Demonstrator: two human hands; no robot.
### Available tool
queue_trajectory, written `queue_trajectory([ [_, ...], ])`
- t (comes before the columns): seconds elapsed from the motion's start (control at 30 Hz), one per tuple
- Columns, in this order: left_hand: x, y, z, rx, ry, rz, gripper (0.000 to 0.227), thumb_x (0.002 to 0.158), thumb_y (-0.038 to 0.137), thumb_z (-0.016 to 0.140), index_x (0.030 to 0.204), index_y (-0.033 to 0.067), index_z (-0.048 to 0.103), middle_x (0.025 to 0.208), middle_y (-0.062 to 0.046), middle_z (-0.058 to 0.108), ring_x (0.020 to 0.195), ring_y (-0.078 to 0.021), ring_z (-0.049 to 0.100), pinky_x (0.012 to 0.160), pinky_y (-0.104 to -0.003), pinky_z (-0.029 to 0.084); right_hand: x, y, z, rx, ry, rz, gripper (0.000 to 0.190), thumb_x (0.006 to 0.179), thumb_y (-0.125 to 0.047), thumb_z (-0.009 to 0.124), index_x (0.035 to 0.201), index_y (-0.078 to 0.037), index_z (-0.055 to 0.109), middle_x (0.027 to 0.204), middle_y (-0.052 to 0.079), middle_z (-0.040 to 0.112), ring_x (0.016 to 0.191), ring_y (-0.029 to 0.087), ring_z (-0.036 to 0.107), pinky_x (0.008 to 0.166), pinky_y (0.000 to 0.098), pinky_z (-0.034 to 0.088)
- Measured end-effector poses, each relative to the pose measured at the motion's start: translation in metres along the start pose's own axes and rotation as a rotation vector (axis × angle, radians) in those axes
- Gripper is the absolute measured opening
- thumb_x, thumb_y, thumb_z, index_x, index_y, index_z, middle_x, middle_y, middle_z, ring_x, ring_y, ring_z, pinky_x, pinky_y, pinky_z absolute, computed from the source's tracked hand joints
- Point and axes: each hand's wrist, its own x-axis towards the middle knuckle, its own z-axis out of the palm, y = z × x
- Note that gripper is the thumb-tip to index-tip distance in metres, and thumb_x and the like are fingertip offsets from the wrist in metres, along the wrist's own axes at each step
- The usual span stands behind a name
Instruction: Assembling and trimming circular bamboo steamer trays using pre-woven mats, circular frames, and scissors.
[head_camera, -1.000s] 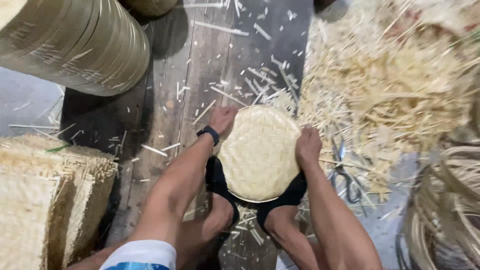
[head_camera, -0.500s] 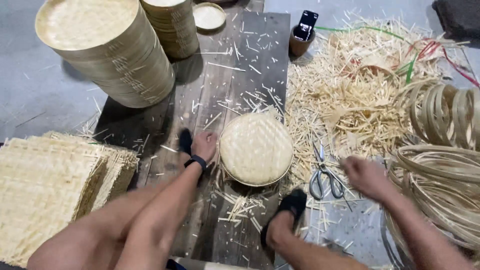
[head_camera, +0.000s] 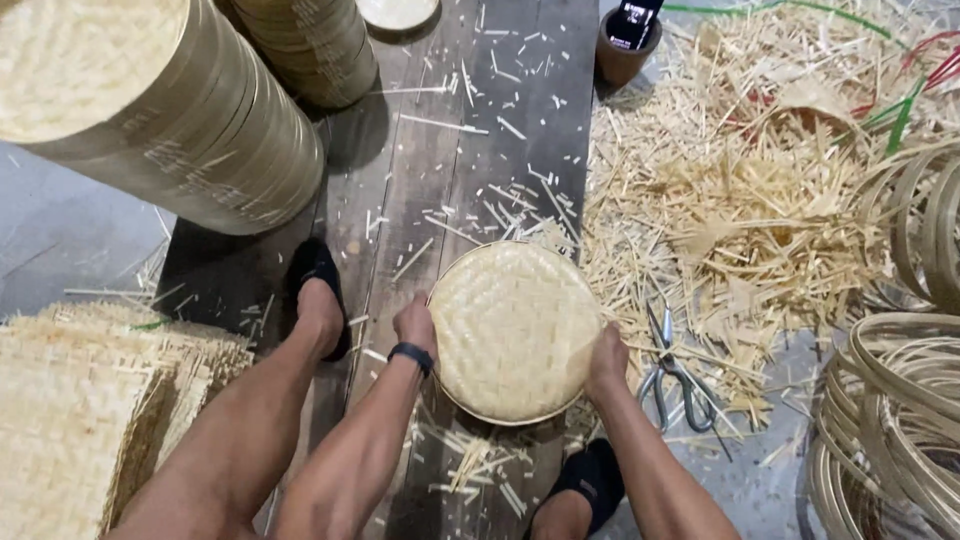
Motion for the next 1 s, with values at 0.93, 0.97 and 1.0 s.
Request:
queue_trajectory([
  [0.93, -0.173, -0.039, 0.149, 1.362, 0.087, 0.266, 0.130, 0.080, 0.070, 0.067, 0.159, -0.0026, -0.007, 0.166, -0.029, -0.015, 0.156, -0.0392, -0.014, 0.124, -0.056, -0.011, 0.077, 0.050, -0.254, -1.254, 0.075, -0.210, 0.068, 0.066, -0.027, 0.086, 0.122, 0.006, 0.064, 0.105, 0.024, 0.074, 0.096, 0.039, 0.070, 0.088, 0.0471, 0.057],
  [0.97, -0.169, -0.051, 0.139, 1.364, 0.091, 0.256, 0.130, 0.080, 0.070, 0.067, 0.159, -0.0026, -0.007, 0.166, -0.029, -0.015, 0.156, -0.0392, -0.014, 0.124, -0.056, -0.011, 0.066, 0.049, -0.257, -1.260, 0.069, -0.202, 0.068, 0.066, -0.027, 0.086, 0.122, 0.006, 0.064, 0.105, 0.024, 0.074, 0.096, 0.039, 0.070, 0.088, 0.0471, 0.057],
  [1.0, -0.161, -0.058, 0.133, 1.450, -0.019, 0.374, 0.130, 0.078, 0.065, 0.070, 0.160, -0.0016, -0.006, 0.167, -0.029, -0.014, 0.157, -0.0392, -0.013, 0.125, -0.056, -0.010, 0.058, 0.048, -0.255, -1.153, -0.023, -0.190, 0.067, 0.065, -0.026, 0.084, 0.121, 0.005, 0.064, 0.101, 0.022, 0.076, 0.090, 0.037, 0.072, 0.084, 0.0457, 0.059],
])
